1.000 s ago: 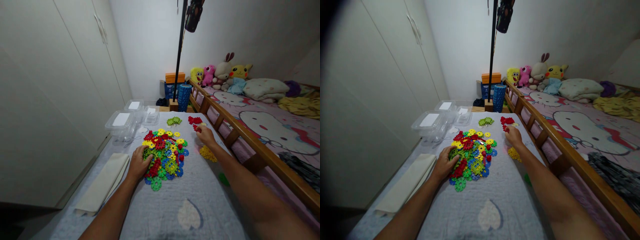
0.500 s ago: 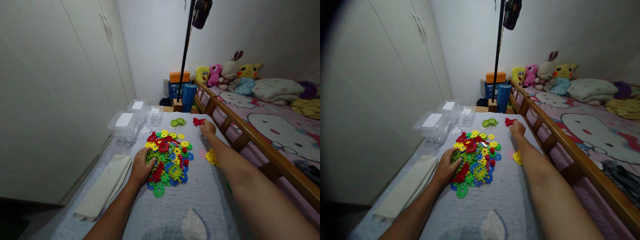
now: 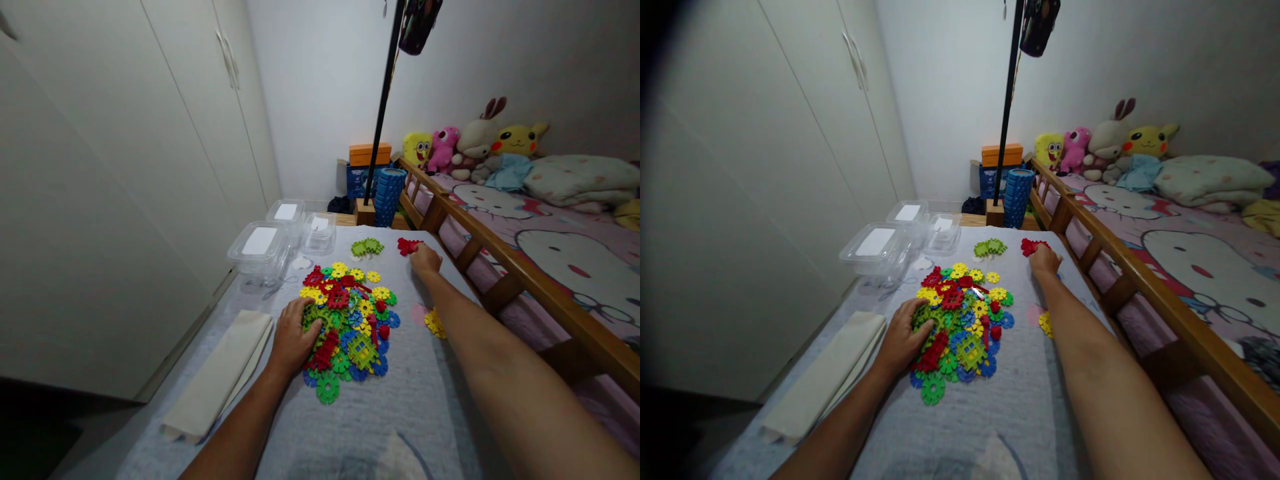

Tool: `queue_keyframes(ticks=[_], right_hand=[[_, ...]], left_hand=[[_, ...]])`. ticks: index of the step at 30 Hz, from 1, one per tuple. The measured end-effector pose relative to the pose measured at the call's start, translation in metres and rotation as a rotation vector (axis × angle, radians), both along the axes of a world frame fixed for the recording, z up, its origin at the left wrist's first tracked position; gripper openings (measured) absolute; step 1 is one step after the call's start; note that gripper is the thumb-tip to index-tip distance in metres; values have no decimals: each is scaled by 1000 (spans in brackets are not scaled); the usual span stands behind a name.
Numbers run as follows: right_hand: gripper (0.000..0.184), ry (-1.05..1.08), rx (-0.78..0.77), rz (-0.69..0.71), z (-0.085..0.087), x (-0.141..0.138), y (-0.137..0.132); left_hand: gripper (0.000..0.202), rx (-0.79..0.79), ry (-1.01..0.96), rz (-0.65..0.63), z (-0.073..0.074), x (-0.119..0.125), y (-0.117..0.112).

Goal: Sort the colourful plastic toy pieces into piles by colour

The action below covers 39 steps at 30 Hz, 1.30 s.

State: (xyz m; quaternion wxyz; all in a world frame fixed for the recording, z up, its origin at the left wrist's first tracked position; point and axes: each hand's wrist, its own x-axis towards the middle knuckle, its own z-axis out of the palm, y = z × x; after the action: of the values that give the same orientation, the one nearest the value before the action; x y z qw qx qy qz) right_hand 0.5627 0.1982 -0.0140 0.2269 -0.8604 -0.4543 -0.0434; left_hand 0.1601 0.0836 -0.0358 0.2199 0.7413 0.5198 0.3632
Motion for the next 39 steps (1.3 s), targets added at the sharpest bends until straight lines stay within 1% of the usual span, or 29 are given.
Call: queue_keyframes(ticks=[3,8,12,15,18,20,22,25,29,33,35,39], right_hand=[[33,11,-18,32,-4,1,-3],[34,5,-50,49,-2,4,-10],[36,15,-15,71,-1,1,-16],[42,35,58,104,-2,-14,-23],[36,107,108,245,-7,-41,-32],[33,198,104,366,-13,-63,-39],[35,265,78,464,-20,-83,-44],[35,223,23,586,-29,-106,-50],[32,141,-38,721,-32,-117,-55],[38,155,-69,728,-28,-118,-63],[42,162,-57,715,-26,-118,-67],[45,147,-26,617,-20,-115,-72]], left_hand=[[36,7,6,1,0,0,0],[37,8,1,-10,-2,0,1],[36,10,-11,-6,-2,0,0],[36,5,-10,-3,-1,1,0],[36,4,-9,-4,-1,1,0],[36,5,-9,-6,-1,1,0],[36,5,-9,-10,-1,1,0],[36,4,-13,-17,-1,0,0],[35,0,-19,-30,-1,0,0],[36,-4,-22,-29,-2,0,1],[36,1,-28,-27,-2,0,1],[36,13,-27,-25,-2,0,1]])
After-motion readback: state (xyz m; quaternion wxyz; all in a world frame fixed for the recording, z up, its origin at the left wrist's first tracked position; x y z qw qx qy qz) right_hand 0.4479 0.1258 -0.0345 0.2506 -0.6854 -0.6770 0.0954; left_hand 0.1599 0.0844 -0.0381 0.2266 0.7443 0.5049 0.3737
